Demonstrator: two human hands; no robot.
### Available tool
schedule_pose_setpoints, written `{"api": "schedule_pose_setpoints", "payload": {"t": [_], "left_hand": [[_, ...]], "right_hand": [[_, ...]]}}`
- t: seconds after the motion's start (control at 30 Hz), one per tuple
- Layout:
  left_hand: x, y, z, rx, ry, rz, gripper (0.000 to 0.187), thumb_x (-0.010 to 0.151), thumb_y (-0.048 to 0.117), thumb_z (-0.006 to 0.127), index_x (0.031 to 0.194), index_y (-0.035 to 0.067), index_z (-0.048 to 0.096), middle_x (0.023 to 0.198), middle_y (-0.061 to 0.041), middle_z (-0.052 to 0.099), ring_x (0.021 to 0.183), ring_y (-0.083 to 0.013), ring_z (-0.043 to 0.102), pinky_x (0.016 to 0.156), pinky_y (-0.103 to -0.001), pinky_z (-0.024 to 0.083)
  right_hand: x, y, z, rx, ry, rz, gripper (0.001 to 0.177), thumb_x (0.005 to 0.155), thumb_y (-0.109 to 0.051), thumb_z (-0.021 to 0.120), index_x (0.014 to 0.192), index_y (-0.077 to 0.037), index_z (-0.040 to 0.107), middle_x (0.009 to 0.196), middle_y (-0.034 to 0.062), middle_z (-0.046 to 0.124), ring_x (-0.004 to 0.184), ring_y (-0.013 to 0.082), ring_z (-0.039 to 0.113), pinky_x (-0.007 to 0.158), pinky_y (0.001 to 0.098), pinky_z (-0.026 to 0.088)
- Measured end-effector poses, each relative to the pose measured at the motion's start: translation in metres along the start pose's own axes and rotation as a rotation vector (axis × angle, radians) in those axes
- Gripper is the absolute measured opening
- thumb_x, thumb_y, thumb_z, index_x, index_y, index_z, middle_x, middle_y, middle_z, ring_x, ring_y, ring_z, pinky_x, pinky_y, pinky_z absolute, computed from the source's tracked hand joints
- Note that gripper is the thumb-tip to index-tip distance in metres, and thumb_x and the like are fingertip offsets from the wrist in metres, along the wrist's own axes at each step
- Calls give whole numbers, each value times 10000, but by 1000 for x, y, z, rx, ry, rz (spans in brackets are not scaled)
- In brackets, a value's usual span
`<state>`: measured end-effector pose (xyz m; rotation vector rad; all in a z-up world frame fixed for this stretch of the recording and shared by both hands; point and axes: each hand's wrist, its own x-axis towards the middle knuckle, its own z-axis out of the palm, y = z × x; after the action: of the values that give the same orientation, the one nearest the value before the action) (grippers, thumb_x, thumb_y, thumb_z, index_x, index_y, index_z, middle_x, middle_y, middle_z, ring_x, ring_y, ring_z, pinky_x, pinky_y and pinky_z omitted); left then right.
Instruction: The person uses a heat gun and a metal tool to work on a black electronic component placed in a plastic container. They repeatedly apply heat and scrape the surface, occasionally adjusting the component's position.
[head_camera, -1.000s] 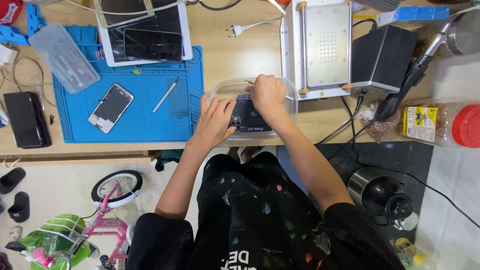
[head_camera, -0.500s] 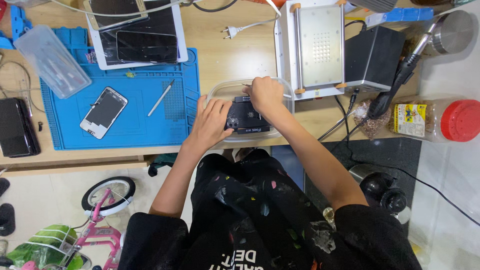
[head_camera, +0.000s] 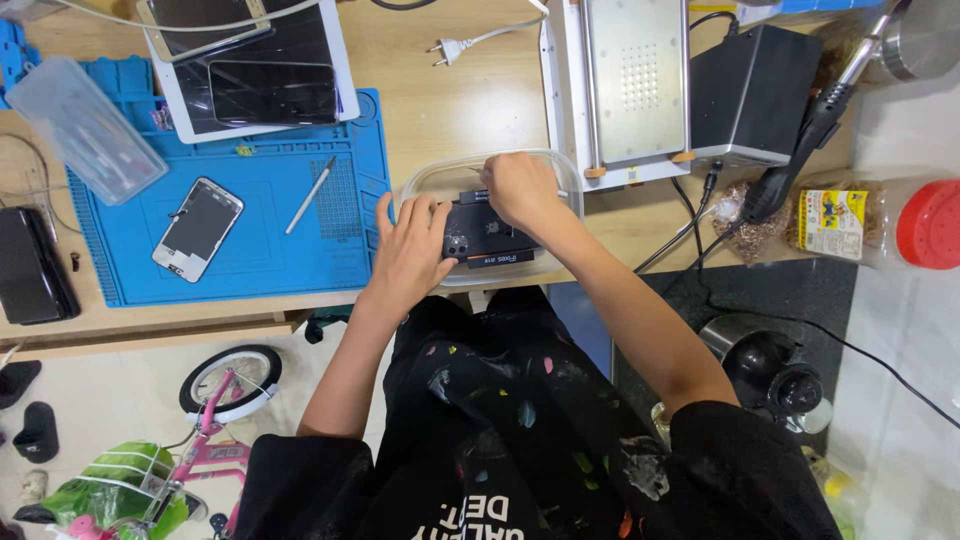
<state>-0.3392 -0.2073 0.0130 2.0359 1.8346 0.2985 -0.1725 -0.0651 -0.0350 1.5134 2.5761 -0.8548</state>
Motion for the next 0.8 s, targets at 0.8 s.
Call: {"api": "schedule_pose_setpoints", "payload": {"t": [0.8], "left_hand": [[32, 13, 5, -103, -24, 183, 1133, 510, 374, 945, 1390, -138, 450, 1351, -255, 541, 1310, -354, 505, 1106, -474, 338]], "right_hand": [[-6, -9, -12, 72, 164, 127, 237, 877, -268, 749, 819, -41, 782, 719, 225, 699, 690, 433, 690, 584, 537, 522]]}}
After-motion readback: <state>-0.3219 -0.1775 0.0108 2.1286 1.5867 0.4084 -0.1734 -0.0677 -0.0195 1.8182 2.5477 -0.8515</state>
